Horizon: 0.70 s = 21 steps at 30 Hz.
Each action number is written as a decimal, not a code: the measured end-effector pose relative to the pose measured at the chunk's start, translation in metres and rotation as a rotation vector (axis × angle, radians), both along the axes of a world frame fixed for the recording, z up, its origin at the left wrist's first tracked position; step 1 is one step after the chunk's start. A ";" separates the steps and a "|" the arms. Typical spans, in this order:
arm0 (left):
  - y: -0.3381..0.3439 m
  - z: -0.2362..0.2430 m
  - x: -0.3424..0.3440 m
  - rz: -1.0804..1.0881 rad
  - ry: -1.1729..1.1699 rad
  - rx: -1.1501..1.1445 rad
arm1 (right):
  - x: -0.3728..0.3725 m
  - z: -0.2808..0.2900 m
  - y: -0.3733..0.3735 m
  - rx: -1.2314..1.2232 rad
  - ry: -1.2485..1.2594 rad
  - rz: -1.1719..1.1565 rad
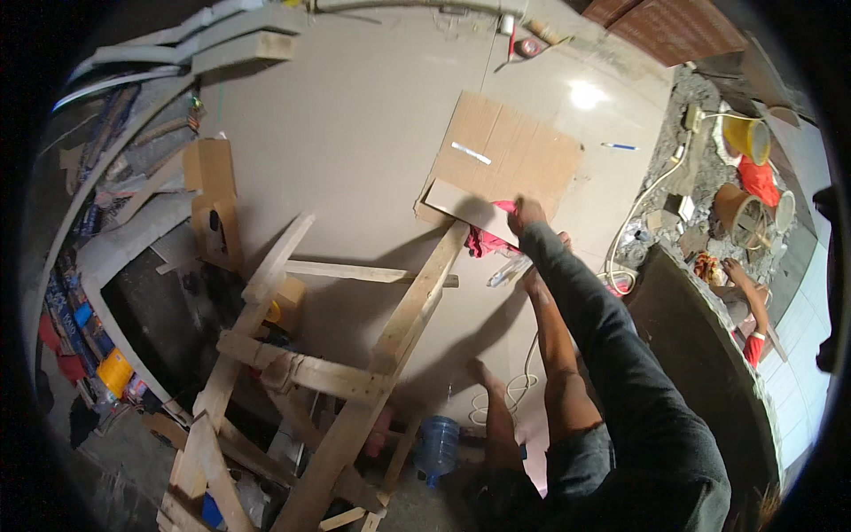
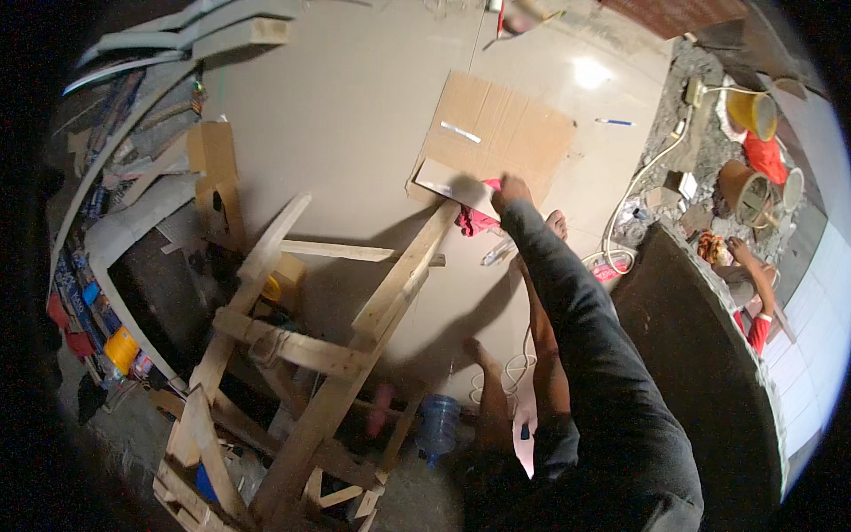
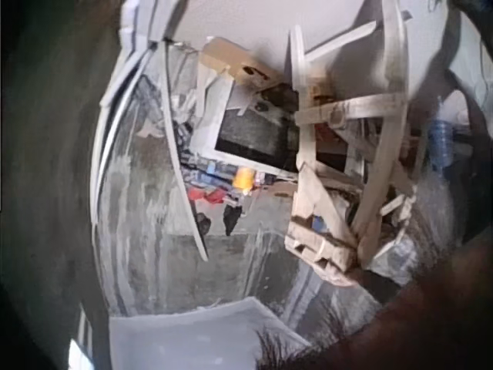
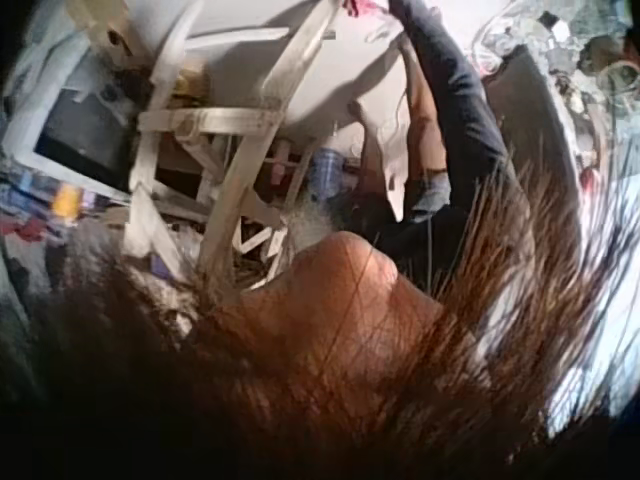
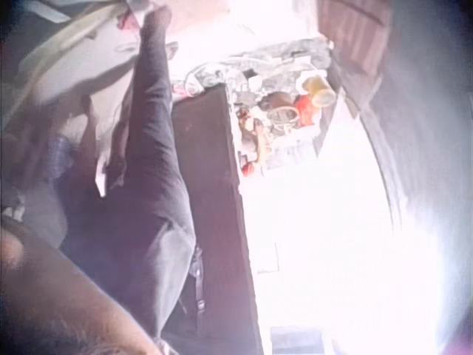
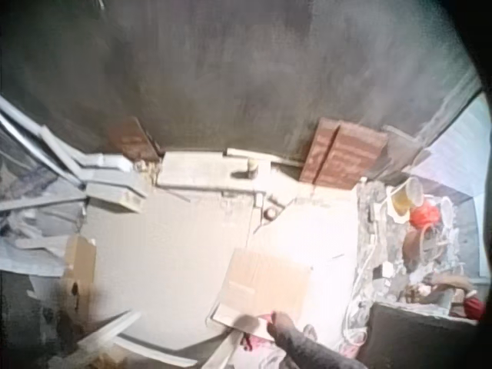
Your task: The person measures and marks a white tile with a ruler and pen, then uses an angle grinder to cut along the marked line. The person briefly walks to retrieve a tool before returning to complete the cut.
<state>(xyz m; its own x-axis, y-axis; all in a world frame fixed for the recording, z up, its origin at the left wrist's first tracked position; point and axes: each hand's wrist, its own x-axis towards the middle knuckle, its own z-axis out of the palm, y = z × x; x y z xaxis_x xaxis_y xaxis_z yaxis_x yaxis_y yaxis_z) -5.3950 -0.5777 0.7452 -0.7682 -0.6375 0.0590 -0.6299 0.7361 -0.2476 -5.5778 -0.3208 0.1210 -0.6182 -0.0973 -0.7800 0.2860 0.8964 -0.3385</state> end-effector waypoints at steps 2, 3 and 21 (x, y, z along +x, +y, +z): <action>0.003 -0.022 -0.010 -0.003 -0.024 0.011 | -0.031 -0.043 -0.033 -0.068 0.118 -0.057; 0.004 -0.033 -0.015 -0.006 -0.038 0.017 | -0.047 -0.063 -0.048 -0.066 0.154 -0.020; 0.018 -0.053 -0.026 0.043 -0.059 0.013 | 0.032 -0.123 -0.002 -0.053 -0.023 0.151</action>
